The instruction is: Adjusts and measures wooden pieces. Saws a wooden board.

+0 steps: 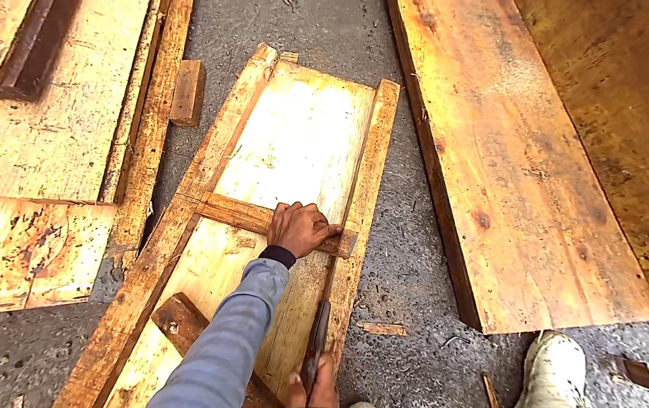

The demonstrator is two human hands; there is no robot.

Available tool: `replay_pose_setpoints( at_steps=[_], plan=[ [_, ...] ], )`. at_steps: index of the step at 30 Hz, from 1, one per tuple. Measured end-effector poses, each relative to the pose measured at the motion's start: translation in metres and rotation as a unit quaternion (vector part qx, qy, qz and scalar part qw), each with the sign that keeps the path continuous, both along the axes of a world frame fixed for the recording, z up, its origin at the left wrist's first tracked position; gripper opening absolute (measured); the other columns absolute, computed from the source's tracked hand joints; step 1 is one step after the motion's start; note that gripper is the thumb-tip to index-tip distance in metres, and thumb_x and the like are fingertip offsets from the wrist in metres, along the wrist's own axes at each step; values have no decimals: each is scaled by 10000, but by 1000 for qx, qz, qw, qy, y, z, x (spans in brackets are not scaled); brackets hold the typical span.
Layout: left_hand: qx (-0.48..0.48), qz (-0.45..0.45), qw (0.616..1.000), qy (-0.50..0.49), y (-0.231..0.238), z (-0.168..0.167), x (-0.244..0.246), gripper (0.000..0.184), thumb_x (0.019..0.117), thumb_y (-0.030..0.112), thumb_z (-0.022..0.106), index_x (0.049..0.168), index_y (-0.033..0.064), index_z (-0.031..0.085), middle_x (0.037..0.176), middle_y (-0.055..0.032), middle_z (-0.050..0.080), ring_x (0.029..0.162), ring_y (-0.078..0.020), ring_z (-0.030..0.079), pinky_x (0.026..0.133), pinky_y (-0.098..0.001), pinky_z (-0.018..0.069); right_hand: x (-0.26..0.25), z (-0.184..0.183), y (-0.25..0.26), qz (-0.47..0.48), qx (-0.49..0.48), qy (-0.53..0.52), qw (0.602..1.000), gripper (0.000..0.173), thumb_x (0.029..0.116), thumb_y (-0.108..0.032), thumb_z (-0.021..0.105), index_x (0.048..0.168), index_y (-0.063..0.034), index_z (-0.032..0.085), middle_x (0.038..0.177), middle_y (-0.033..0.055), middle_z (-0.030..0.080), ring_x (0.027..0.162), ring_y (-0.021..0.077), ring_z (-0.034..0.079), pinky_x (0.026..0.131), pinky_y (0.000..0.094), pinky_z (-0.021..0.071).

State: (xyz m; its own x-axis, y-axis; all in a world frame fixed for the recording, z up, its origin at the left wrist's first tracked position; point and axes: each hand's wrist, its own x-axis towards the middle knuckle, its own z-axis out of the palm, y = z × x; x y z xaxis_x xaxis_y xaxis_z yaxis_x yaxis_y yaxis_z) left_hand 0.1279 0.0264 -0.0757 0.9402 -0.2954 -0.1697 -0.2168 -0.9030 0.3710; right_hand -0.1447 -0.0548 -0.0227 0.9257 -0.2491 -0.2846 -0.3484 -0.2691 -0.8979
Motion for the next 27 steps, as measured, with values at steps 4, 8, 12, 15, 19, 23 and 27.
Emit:
replay_pose_setpoints(
  at_steps=[4,8,12,15,19,23,27],
  plan=[
    [-1,5,1000,-4,0,1,-2,578,933,806,380,939,370,759,941,151,685,902,-92,605,945,-410,404,13,-2,-10,-3,29,-11,1000,230,944,-236,539,1029,-24,556,683,0,584,563,107,576,499,318,499],
    [3,4,1000,3,0,1,0,597,919,825,375,955,370,760,939,148,679,888,-94,602,938,-413,407,76,8,-12,-45,27,-15,999,201,925,-259,533,1009,-81,570,638,-29,522,521,107,524,464,328,458],
    [-1,9,1000,7,0,2,2,589,904,835,397,951,379,766,946,157,685,902,-81,606,958,-405,406,38,6,-15,-11,-2,-7,1000,244,932,-236,537,1048,-24,573,687,-5,574,570,108,571,509,339,501],
    [2,10,1000,8,-1,0,0,590,900,844,386,946,390,759,934,163,679,898,-71,600,957,-400,402,-4,-2,-19,13,25,-8,1000,237,948,-233,535,1026,-9,540,690,7,583,580,104,587,526,323,514],
    [0,10,1000,3,-1,1,-2,590,900,841,392,936,382,760,914,157,677,889,-77,602,950,-401,405,46,5,-25,-25,85,-18,996,213,956,-222,530,1039,-28,558,679,6,552,543,124,534,485,317,464],
    [0,5,1000,11,-1,3,-1,571,912,824,397,952,387,763,925,154,677,912,-84,601,963,-407,399,80,8,-20,-54,83,-26,995,183,925,-228,521,990,-62,564,639,-9,498,510,128,494,466,319,431],
    [4,7,1000,16,-1,3,0,586,902,842,385,935,389,756,928,158,674,908,-74,601,963,-406,395,22,8,-19,-17,26,-1,1000,188,924,-195,542,1008,-29,563,670,-12,571,554,92,564,503,313,495]
  ],
)
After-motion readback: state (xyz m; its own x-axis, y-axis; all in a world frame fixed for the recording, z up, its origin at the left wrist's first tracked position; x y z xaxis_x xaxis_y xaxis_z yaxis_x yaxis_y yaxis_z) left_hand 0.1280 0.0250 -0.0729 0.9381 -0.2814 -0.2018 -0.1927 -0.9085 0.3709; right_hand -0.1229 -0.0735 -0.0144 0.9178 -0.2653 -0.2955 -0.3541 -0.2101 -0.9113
